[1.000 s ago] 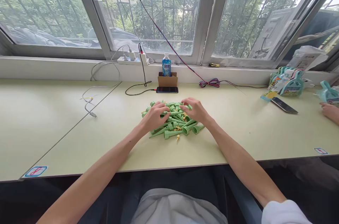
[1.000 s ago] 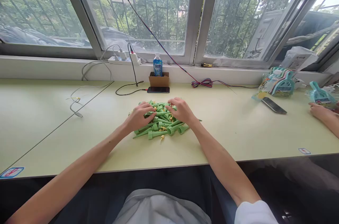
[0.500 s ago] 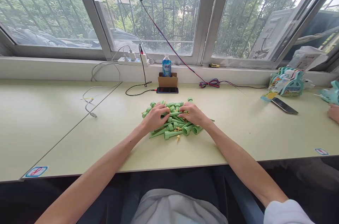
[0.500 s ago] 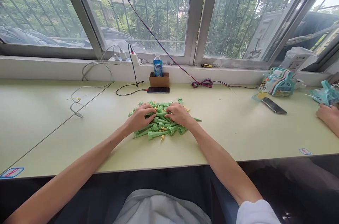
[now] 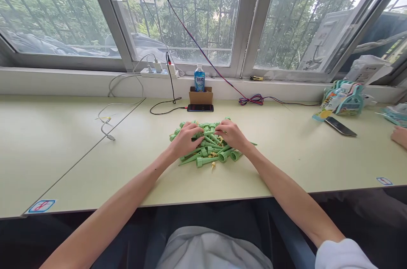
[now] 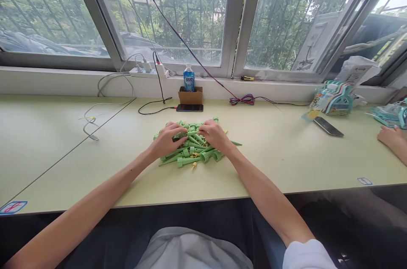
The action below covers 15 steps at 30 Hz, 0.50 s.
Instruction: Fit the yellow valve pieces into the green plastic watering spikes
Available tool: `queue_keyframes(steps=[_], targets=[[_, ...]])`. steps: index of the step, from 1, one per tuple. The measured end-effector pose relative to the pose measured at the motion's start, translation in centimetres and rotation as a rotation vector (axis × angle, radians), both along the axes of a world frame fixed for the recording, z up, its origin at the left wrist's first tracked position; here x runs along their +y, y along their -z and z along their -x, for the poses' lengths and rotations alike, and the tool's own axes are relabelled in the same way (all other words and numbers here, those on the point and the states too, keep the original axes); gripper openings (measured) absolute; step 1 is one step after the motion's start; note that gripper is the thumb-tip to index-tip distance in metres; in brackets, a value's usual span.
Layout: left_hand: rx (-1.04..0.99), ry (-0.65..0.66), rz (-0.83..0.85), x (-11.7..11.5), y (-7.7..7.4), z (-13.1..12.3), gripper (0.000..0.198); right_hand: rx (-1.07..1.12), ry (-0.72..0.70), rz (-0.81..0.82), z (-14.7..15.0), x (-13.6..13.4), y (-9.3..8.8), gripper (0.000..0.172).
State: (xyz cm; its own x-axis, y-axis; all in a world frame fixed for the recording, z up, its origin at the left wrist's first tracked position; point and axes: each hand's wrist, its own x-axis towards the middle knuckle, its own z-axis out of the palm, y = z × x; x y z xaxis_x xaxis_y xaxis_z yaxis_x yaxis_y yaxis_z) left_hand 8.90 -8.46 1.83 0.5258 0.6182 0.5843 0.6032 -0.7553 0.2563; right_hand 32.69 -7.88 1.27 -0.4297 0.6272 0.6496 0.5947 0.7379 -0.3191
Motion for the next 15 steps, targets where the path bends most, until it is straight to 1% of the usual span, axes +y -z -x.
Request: queue_keyframes(steps=[4,7,8,9,10,12,13,15], targets=[[-0.024,0.0,-0.035,0.1,-0.2,0.0,0.026,0.093,-0.002,-0.084,0.1,-0.5,-0.5,0.009],[-0.039,-0.003,-0.061,0.1,-0.4,0.0,0.025,0.173,0.003,-0.075,0.5,-1.2,-1.0,0.007],[-0.052,-0.018,-0.073,0.2,-0.5,0.0,0.025,0.21,0.011,-0.064,0.7,-1.4,-1.2,0.008],[-0.072,-0.043,-0.085,0.2,-0.7,0.0,0.025,0.256,0.037,-0.075,0.8,-1.6,-1.3,0.013],[-0.105,-0.079,-0.096,0.2,-0.8,0.1,0.024,0.3,0.072,-0.099,0.9,-1.8,-1.4,0.019],[-0.185,-0.164,-0.097,0.2,-1.0,0.2,0.023,0.363,0.118,-0.134,1.1,-2.1,-1.6,0.023],[-0.221,-0.201,-0.091,0.2,-1.0,0.2,0.024,0.368,0.115,-0.137,1.2,-2.3,-1.7,0.021],[-0.267,-0.246,-0.083,0.1,-1.1,0.3,0.024,0.307,0.05,-0.099,1.4,-2.6,-1.7,0.007]])
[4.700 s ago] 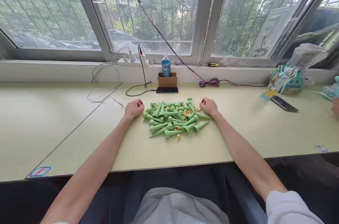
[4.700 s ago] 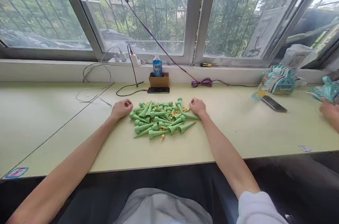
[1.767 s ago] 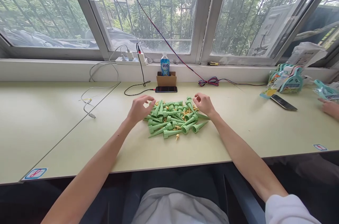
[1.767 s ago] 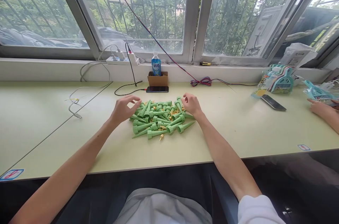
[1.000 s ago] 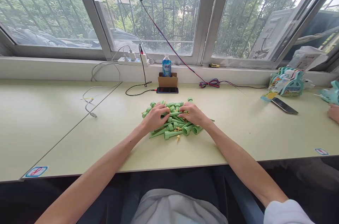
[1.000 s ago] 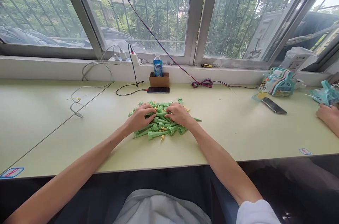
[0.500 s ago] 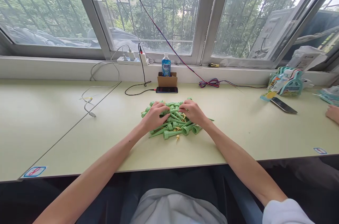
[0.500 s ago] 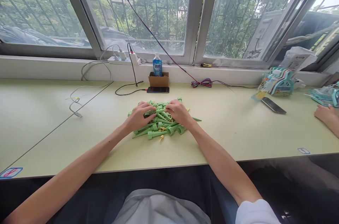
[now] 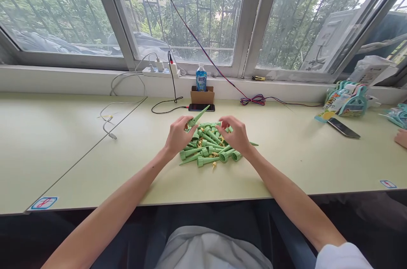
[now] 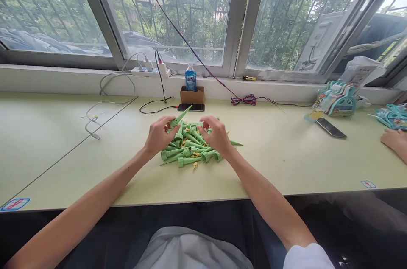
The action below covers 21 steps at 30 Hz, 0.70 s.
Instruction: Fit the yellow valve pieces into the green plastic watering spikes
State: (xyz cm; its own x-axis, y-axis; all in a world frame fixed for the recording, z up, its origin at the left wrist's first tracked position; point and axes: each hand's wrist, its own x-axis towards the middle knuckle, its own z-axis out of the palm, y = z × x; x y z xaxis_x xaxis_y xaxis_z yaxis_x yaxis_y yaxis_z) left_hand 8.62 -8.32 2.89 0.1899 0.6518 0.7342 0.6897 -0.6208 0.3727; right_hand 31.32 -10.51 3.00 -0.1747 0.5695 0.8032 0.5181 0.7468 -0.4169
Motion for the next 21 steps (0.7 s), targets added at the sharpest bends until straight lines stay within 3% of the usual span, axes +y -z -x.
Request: queue_keyframes(steps=[5,21], targets=[[-0.003,0.025,-0.015,-0.5,0.1,-0.4,0.02,-0.361,-0.227,0.128,1.0,-1.0,0.1,0.015],[0.02,0.067,-0.011,-0.9,0.4,-0.9,0.02,-0.636,-0.331,0.315,0.4,-2.0,-0.8,0.01]])
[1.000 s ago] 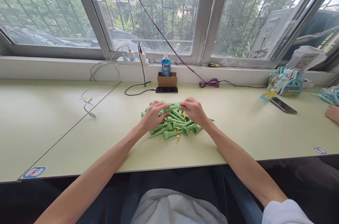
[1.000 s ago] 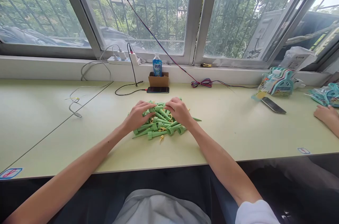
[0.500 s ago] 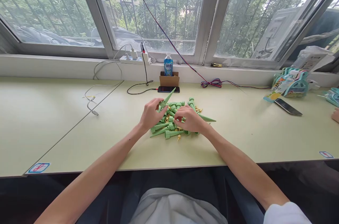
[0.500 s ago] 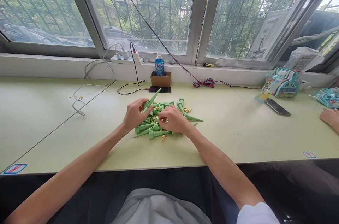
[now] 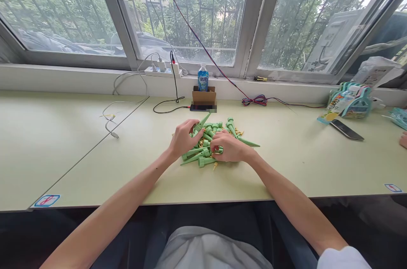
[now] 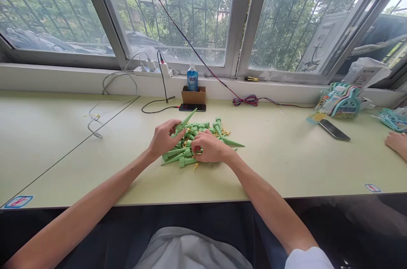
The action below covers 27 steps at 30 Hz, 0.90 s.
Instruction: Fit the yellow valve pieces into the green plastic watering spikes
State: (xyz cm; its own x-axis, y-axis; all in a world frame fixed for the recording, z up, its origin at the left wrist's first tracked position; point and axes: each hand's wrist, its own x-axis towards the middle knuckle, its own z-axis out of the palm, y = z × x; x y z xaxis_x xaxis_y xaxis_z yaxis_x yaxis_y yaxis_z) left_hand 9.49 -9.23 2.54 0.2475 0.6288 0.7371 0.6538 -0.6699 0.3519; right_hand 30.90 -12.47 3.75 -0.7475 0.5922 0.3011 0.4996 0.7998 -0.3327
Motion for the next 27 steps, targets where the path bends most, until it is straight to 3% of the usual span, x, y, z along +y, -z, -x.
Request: queue_keyframes(steps=[27], targets=[[0.039,0.039,0.056,-0.29,0.23,-0.23,0.021,-0.017,-0.021,-0.023,0.02,0.27,0.4,0.01]])
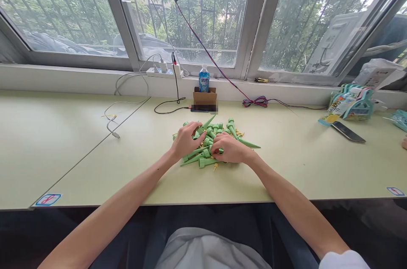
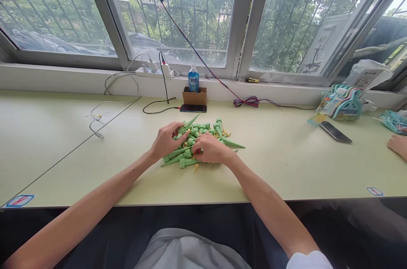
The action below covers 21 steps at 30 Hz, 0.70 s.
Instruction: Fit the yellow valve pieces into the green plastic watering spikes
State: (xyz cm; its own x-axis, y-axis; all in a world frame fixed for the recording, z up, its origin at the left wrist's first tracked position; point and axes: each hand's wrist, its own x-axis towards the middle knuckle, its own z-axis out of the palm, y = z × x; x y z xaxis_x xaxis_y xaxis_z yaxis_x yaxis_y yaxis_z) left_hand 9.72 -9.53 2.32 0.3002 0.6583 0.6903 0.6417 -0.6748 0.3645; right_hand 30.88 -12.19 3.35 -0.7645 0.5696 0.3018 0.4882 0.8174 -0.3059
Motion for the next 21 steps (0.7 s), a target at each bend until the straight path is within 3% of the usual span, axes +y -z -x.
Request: queue_keyframes(steps=[21], targets=[[0.05,0.0,0.014,0.01,0.06,0.12,0.021,-0.014,-0.007,0.013,-0.09,-0.05,0.25,0.014]])
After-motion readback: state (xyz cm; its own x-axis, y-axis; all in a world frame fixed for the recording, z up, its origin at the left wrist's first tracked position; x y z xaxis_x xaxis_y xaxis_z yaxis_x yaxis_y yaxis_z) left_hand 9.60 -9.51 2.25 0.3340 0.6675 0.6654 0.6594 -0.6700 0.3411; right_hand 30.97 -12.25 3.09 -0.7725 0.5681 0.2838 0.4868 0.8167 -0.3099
